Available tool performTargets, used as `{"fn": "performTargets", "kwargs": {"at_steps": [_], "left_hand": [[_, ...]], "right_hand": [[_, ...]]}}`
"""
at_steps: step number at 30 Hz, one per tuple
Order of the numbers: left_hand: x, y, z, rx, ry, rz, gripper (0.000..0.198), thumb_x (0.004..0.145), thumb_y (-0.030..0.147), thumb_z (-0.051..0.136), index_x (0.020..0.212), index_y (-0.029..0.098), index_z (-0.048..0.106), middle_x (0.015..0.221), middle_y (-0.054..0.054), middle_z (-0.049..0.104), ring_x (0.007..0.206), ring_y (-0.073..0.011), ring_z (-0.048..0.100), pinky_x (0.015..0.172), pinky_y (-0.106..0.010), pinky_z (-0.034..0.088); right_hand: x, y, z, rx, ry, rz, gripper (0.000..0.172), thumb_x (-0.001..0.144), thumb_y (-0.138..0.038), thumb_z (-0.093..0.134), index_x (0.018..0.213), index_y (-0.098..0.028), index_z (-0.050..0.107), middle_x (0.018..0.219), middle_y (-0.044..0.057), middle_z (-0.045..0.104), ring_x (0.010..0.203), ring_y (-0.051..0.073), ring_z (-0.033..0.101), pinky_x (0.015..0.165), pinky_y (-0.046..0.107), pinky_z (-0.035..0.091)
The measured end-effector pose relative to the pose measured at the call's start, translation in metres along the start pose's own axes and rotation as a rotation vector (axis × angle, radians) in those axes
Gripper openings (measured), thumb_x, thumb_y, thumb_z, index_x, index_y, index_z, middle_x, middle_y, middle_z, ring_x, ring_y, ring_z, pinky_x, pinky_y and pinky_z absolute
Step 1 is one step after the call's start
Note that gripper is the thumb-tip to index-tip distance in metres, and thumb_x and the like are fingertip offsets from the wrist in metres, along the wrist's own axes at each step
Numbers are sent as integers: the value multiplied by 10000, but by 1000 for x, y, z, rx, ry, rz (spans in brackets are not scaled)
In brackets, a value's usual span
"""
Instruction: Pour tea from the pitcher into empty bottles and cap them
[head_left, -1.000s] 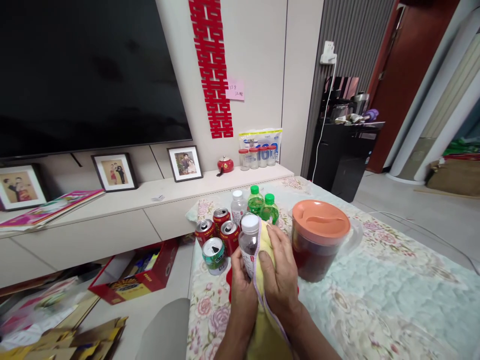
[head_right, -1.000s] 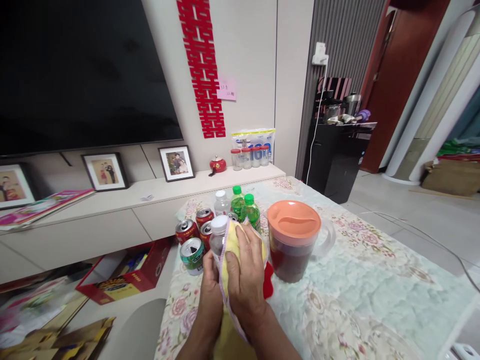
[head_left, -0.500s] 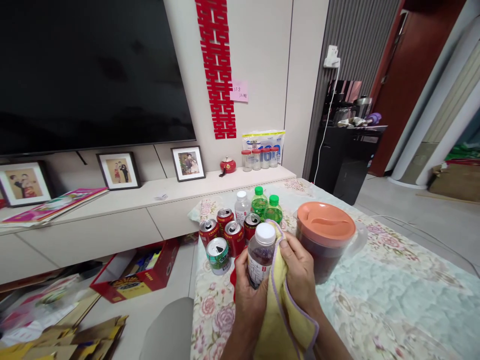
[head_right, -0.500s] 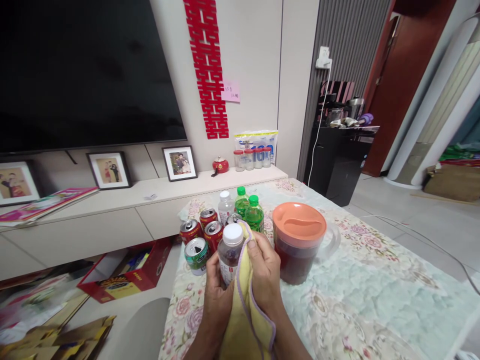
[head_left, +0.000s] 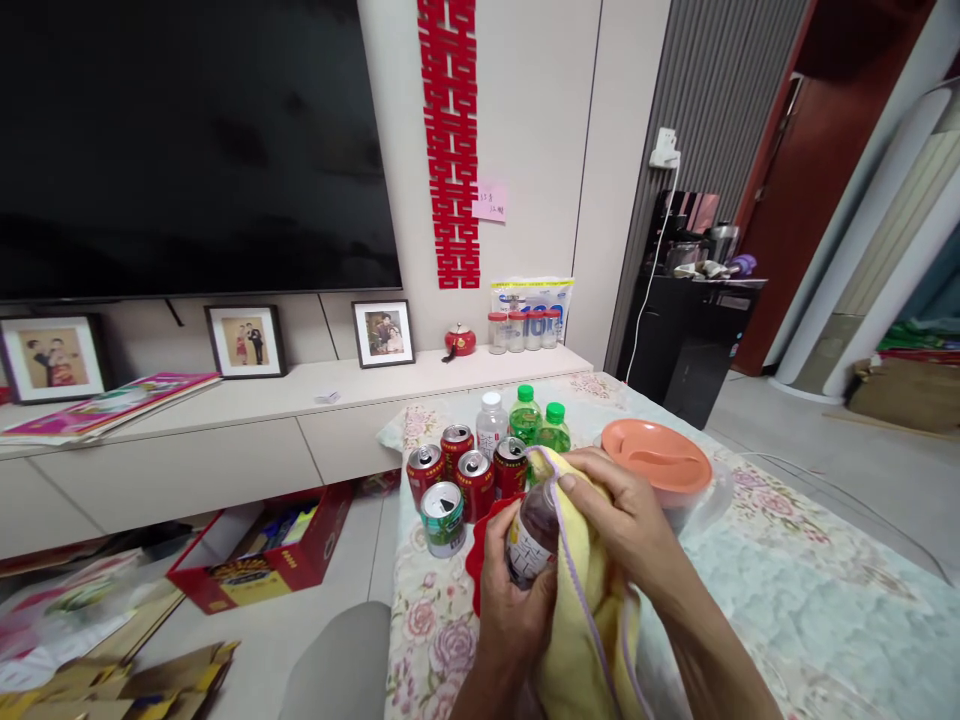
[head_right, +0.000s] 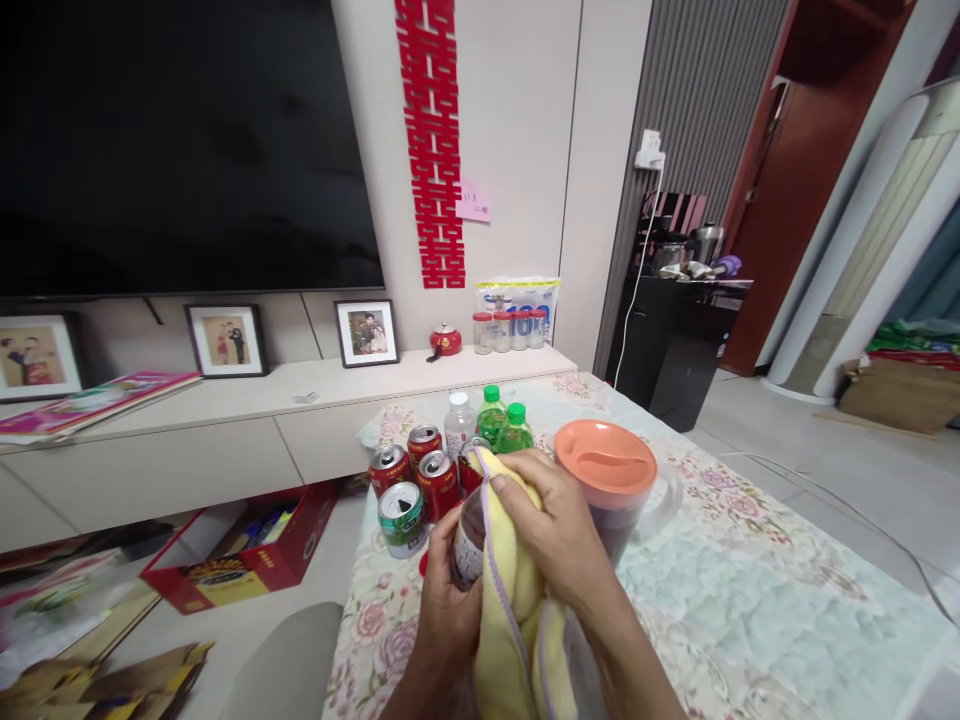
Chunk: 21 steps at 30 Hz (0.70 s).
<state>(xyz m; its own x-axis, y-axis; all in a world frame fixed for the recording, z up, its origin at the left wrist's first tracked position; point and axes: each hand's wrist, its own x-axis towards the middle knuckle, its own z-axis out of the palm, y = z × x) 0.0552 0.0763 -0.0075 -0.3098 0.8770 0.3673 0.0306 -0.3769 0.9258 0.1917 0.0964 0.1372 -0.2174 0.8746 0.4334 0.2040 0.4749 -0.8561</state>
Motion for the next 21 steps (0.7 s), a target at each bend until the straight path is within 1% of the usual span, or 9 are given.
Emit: {"fn": "performTargets", "kwargs": {"at_steps": [3,6,10,12,14,16,18,21], "left_hand": [[0,0,0,-32,5,40,627,817,397,812,1361,239,543,1391,-136,626,1266,-298,628,1078,-460,526],[-1,-2,0,-25,13,51,623,823,376,802,1374,248,540,1424,-134,614,1307,-304,607,1117,-478,496],[-1,-5,0,19,43,25,624,800,362,810,1367,249,577,1436,-128,621,1352,-321,578,1166,-498,455],[-1,-5,1,10,39,-3,633,793,350,806,1378,249,585,1455,-125,619,1368,-321,572,1190,-493,437],[0,-5,1,-19,34,-59,658,797,338,795,1410,247,573,1499,-127,599,1411,-319,546,1220,-480,410],[-1,-3,2,-62,39,-138,698,802,342,785,1451,241,548,1535,-135,578,1447,-323,522,1226,-461,410],[-1,-1,2,-92,53,-208,724,813,362,772,1483,237,526,1563,-138,557,1468,-325,504,1222,-443,420],[-2,2,3,-110,62,-249,723,825,398,769,1489,243,528,1578,-129,546,1470,-323,506,1216,-425,431]], "right_hand": [[5,-5,-1,10,-48,65,256,925,-440,657,993,-232,791,978,34,722,935,220,641,839,323,443],[10,-5,2,61,-46,119,274,900,-469,679,956,-221,779,916,24,709,874,204,624,771,301,440],[16,3,10,185,26,196,331,905,-522,681,957,-208,770,826,11,690,698,155,551,609,264,393],[16,11,17,299,90,227,351,890,-540,702,962,-202,761,819,12,692,670,151,541,580,258,391],[13,19,26,390,150,242,384,894,-569,687,989,-202,748,833,21,708,688,168,571,592,266,424],[8,28,37,414,188,240,420,904,-602,655,1015,-206,739,866,33,730,736,196,615,641,289,472],[3,37,47,397,221,230,449,897,-629,649,1011,-205,742,905,45,749,812,229,651,723,318,509],[-4,48,56,360,275,210,497,894,-664,634,1045,-207,758,1037,67,772,1005,274,668,903,354,514]]}}
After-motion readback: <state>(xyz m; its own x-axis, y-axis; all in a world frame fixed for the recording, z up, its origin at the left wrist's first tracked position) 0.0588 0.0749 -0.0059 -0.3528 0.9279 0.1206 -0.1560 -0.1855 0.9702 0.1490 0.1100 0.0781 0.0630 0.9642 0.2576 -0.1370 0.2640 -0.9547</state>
